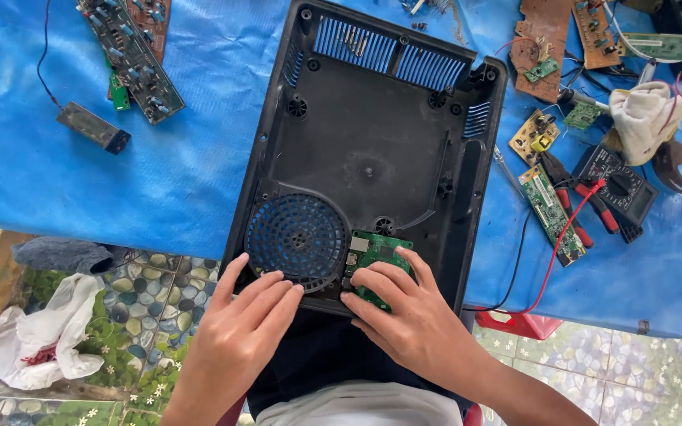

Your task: The person places a small green circuit board into a black plastic casing on a blue-covered table. They then pick up a second circuit board and connect a red and black wire to it before placing it back on the table.

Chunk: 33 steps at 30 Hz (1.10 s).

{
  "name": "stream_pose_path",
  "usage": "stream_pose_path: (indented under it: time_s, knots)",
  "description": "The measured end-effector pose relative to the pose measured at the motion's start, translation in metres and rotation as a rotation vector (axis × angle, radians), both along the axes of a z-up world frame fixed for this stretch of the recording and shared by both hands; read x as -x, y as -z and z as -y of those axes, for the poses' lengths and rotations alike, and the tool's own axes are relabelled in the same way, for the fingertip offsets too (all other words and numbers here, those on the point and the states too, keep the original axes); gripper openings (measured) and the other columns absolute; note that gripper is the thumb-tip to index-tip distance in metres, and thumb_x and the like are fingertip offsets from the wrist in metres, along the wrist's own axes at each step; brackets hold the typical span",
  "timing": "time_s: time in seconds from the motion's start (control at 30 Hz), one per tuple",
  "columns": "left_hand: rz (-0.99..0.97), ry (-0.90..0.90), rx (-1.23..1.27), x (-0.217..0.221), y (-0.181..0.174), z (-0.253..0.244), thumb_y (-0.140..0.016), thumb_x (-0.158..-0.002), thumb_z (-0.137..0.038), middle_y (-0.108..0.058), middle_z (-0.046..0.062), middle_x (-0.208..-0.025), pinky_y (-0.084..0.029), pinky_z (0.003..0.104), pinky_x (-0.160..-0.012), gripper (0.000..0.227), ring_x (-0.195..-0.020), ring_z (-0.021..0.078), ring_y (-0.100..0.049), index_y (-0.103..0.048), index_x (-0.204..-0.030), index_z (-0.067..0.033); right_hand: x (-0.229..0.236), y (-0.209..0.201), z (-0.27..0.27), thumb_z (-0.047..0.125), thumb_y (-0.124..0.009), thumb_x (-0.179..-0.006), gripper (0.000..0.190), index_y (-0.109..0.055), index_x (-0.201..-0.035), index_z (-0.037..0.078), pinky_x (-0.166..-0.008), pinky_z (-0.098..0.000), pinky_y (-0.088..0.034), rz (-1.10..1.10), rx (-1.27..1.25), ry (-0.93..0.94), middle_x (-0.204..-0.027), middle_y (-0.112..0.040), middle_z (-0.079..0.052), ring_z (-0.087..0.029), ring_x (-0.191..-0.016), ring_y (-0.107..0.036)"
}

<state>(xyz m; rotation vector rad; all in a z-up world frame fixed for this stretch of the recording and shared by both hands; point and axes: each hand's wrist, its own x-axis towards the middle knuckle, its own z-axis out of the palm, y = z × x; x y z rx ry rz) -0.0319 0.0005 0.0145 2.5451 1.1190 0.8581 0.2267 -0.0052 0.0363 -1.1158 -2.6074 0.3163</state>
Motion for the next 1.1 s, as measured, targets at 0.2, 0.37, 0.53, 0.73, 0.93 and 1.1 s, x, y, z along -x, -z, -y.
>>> stream_pose_path:
  time_s: [0.2,0.37,0.53,0.73,0.93,1.1]
  knots:
    - [-0.006,-0.013,-0.01,0.002,0.002,-0.003,-0.077,-0.089,-0.003,-0.076,0.012,-0.101,-0.047,0.056,-0.11,0.019,-0.099,0.0255,-0.073,-0.074,-0.107,-0.0008,0.001,0.004,-0.003,-0.001,-0.075,-0.089,0.034,-0.063,-0.119,0.01,-0.106,-0.0611,-0.042,-0.015,0.026,-0.001,-0.123,-0.055,-0.014,-0.031,-0.112,-0.061]
    - [-0.003,-0.009,-0.002,0.0,0.005,-0.006,-0.075,-0.091,-0.004,-0.075,0.011,-0.101,-0.047,0.057,-0.11,0.016,-0.098,0.0252,-0.071,-0.073,-0.106,-0.0011,0.009,0.003,-0.007,0.003,-0.077,-0.084,0.027,-0.064,-0.107,0.01,-0.105,-0.0628,-0.041,0.018,0.027,0.023,-0.118,-0.057,-0.018,-0.033,-0.11,-0.061]
    - [-0.003,-0.013,-0.011,0.001,0.006,-0.003,-0.075,-0.091,-0.003,-0.075,0.012,-0.101,-0.046,0.057,-0.111,0.017,-0.099,0.0264,-0.072,-0.072,-0.107,-0.0006,0.012,0.005,-0.009,0.003,-0.075,-0.086,0.022,-0.06,-0.1,0.01,-0.104,-0.0633,-0.041,0.031,-0.022,0.029,-0.116,-0.059,-0.022,-0.034,-0.103,-0.062]
    - [0.012,-0.014,0.008,0.0,0.009,0.0,-0.075,-0.09,-0.004,-0.075,0.012,-0.101,-0.046,0.057,-0.111,0.019,-0.099,0.0258,-0.071,-0.072,-0.109,-0.0001,-0.001,0.005,-0.011,0.01,-0.085,-0.083,0.03,-0.07,-0.108,0.012,-0.106,-0.0627,-0.04,-0.131,0.111,0.018,-0.11,-0.057,-0.011,-0.029,-0.102,-0.062]
    - [0.046,-0.033,-0.017,0.006,0.004,0.002,-0.078,-0.089,-0.007,-0.076,0.01,-0.105,-0.047,0.053,-0.11,0.024,-0.103,0.0244,-0.072,-0.074,-0.111,-0.0017,-0.023,-0.013,-0.001,0.029,-0.076,-0.096,0.042,-0.06,-0.134,0.018,-0.117,-0.0592,-0.035,-0.16,0.169,0.028,-0.131,-0.061,-0.012,-0.031,-0.123,-0.062]
    - [0.168,-0.097,-0.1,0.01,-0.01,0.0,-0.081,-0.089,-0.025,-0.077,0.009,-0.112,-0.048,0.055,-0.109,0.029,-0.112,0.0267,-0.072,-0.075,-0.111,-0.0063,-0.046,-0.015,0.005,0.041,-0.082,-0.085,0.081,-0.046,-0.151,0.012,-0.12,-0.0565,-0.039,-0.195,0.2,0.274,-0.154,-0.047,-0.013,-0.035,-0.144,-0.048]
